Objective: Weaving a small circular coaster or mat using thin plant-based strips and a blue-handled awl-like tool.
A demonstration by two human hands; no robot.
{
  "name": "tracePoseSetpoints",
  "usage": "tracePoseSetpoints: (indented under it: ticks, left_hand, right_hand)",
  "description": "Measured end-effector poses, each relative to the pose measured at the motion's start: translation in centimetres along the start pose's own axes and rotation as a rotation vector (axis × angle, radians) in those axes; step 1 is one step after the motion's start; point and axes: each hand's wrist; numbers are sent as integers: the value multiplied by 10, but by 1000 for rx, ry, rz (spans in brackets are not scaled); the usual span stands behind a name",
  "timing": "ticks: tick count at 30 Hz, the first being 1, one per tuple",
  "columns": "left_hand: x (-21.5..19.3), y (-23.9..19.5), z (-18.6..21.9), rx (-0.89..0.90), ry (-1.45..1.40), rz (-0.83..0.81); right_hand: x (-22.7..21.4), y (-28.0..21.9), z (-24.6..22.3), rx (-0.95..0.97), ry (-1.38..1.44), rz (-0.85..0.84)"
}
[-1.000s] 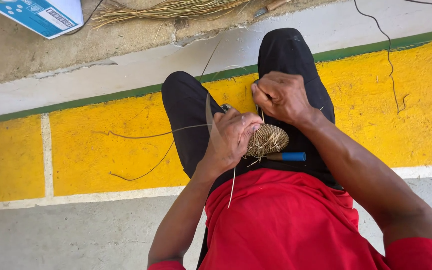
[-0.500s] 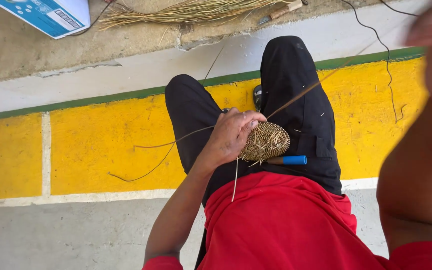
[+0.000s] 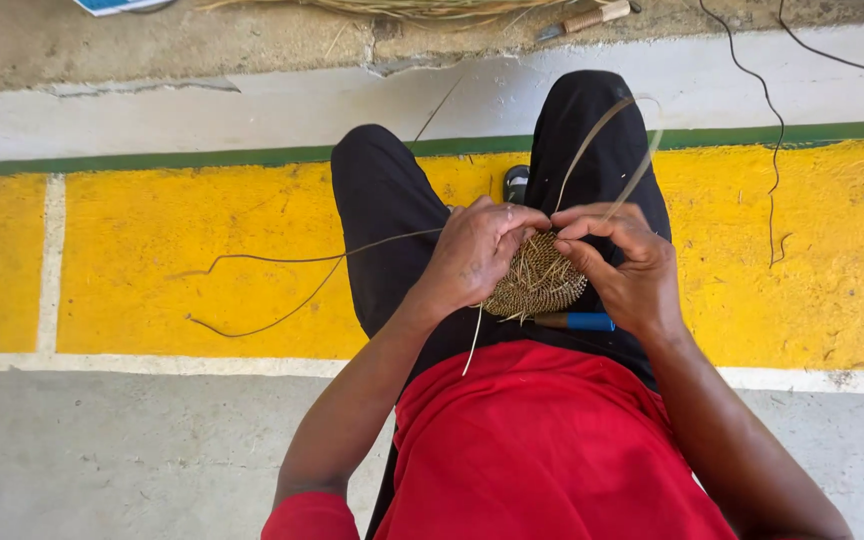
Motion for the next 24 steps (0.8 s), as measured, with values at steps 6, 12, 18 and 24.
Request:
tracePoseSetpoints:
  ticks: [6,12,18,24]
  left_hand:
    - [2,-2,4,-8,19,21]
    - [2,-4,7,-4,41,35]
    - [2,-7,9,-5,33,18]
    - [-6,-14,15,82,88,39]
  right_hand:
    - [4,-4,17,-114,-160,-6]
    - [10,-3,28,-126,-145,30]
    - [16,-4,16,-314,-440,79]
    - [13,-6,16,-346,-281,85]
Point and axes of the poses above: each hand's wrist, its own y-axis towards the middle knuckle, its own x-axis out of the palm, z = x × y, and after that the axes turned 1 degree about -x, right-handed
